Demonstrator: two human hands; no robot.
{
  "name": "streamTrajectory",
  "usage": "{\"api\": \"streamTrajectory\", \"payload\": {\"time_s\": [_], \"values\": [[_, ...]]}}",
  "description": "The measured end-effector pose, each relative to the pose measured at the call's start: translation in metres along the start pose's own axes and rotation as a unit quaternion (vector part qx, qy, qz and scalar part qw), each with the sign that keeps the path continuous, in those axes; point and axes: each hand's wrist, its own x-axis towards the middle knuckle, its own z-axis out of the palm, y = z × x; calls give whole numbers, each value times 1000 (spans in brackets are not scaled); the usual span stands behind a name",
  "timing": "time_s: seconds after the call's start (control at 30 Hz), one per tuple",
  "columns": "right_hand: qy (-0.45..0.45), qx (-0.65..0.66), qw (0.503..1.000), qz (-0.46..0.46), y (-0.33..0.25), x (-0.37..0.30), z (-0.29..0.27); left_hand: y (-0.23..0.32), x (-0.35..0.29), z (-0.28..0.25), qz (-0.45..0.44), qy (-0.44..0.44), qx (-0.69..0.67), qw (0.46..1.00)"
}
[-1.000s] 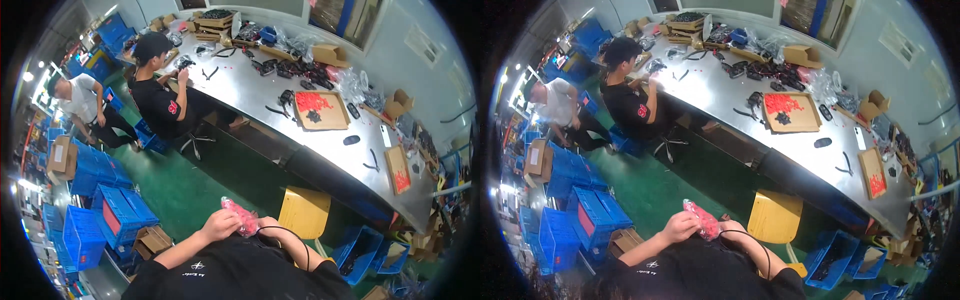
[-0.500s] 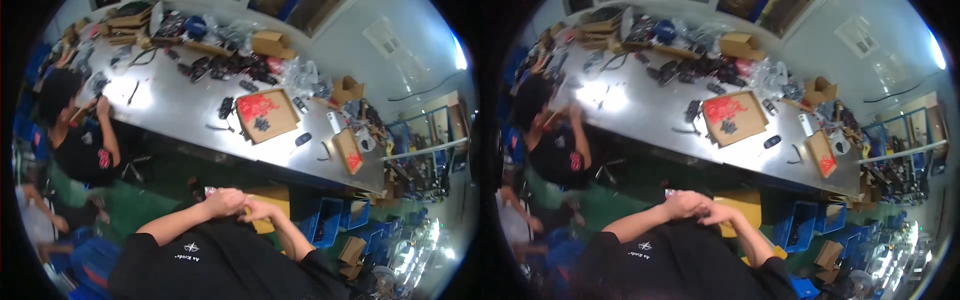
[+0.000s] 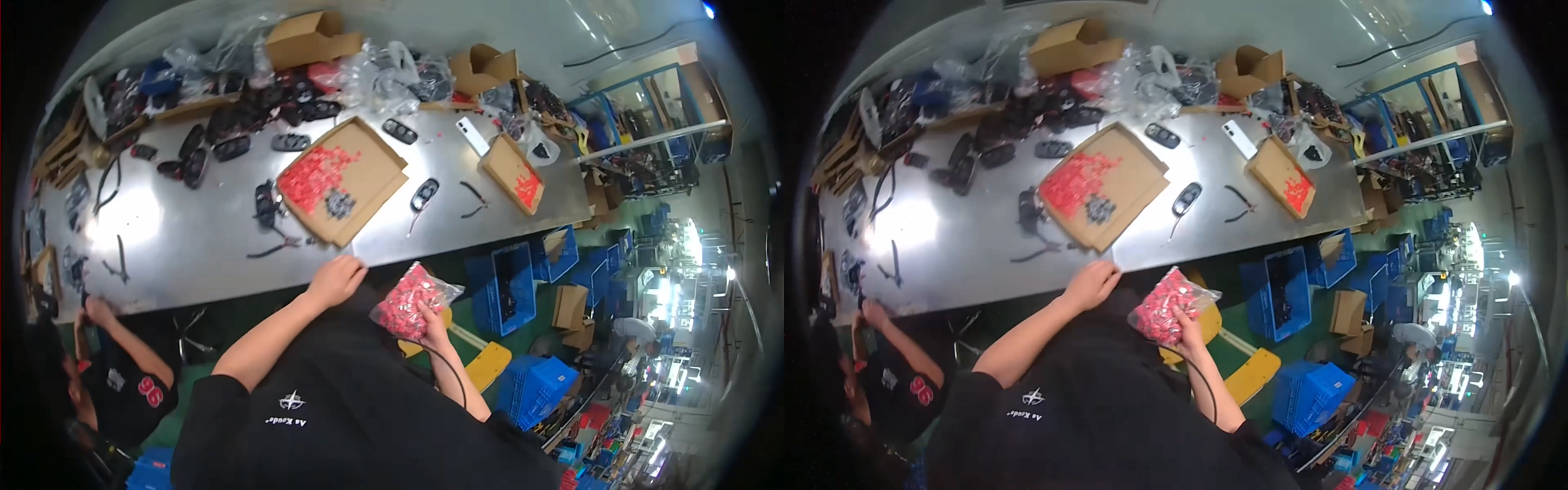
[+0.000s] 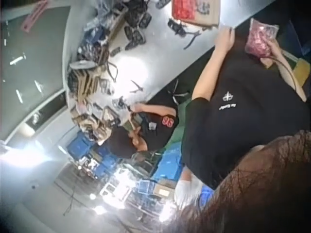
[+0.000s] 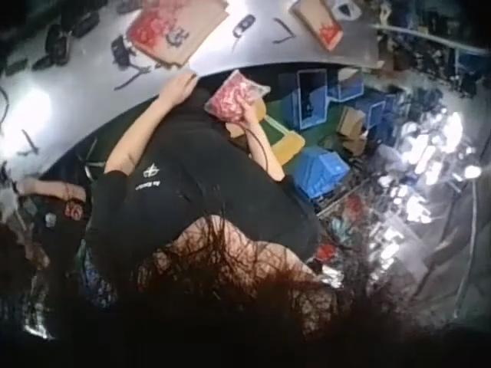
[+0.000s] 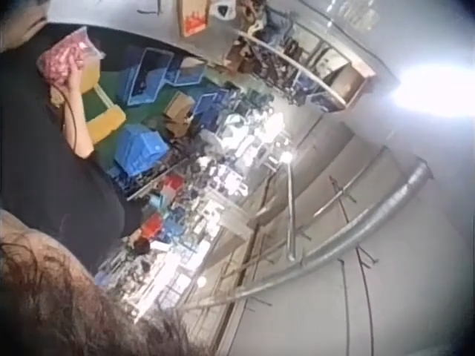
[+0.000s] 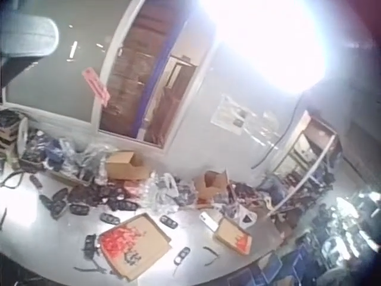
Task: Assembling small red plastic components into a black device housing using pliers at a factory workstation.
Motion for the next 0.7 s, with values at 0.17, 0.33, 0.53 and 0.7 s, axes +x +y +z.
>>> {"api": "streamTrajectory", "payload": {"time_s": [0.17,0.33,0.53,0.7], "values": [[57,-95,992,-53,-94,122,-42,-86,10,39,89,-82,148,982],[-39,-573,768,-282,-162,212,-112,-96,10,36,57,-110,166,978],[63,-696,593,-401,-164,325,-136,-102,10,42,52,-122,201,971],[47,-691,626,-358,-167,328,-169,-103,-8,55,52,-186,258,947]]}}
